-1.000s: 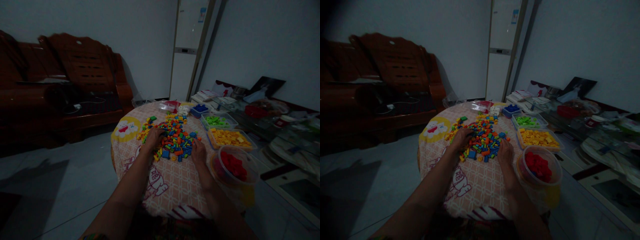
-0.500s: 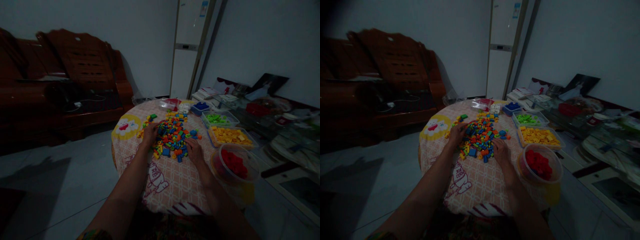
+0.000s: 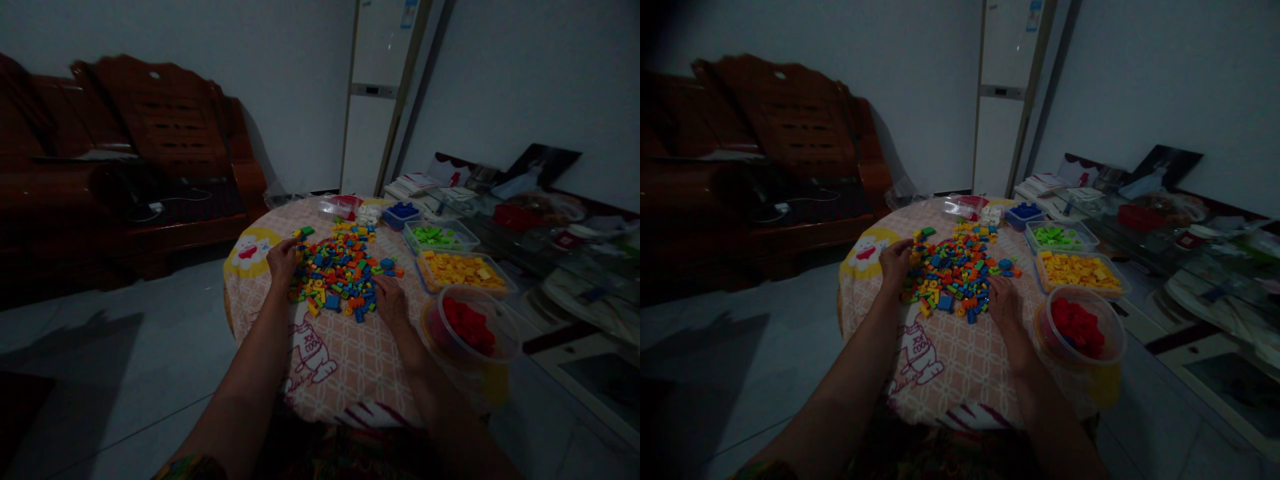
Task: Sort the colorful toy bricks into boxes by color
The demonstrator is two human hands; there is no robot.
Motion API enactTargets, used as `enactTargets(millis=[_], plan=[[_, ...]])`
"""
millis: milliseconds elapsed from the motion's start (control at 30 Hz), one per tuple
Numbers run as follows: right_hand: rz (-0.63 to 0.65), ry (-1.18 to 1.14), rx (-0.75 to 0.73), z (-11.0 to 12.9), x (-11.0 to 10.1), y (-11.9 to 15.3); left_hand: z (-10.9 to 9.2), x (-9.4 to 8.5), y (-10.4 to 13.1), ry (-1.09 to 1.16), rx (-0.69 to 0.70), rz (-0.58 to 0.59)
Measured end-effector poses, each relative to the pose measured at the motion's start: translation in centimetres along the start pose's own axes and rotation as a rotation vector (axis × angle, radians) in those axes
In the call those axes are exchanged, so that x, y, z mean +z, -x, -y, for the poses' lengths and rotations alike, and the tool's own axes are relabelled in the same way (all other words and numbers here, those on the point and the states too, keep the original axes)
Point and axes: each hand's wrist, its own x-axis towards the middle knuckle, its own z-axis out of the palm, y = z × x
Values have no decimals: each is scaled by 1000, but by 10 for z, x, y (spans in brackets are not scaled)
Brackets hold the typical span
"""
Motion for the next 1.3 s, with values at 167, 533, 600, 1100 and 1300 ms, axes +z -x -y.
enactTargets(millis=[167, 533, 600, 1100, 1300], plan=[[15, -3, -2, 2, -1, 0, 21, -5, -6, 3, -173, -102], [18, 8, -11, -1, -1, 1, 47, -7, -16, 105, -391, -217], [16, 15, -10, 0, -1, 1, 48, -7, -15, 110, -405, -180], [29, 5, -1, 4, -1, 1, 17, 21, 2, 309, -264, 240], [45, 17, -11, 6, -3, 0, 12, 21, 6, 493, -159, 356]])
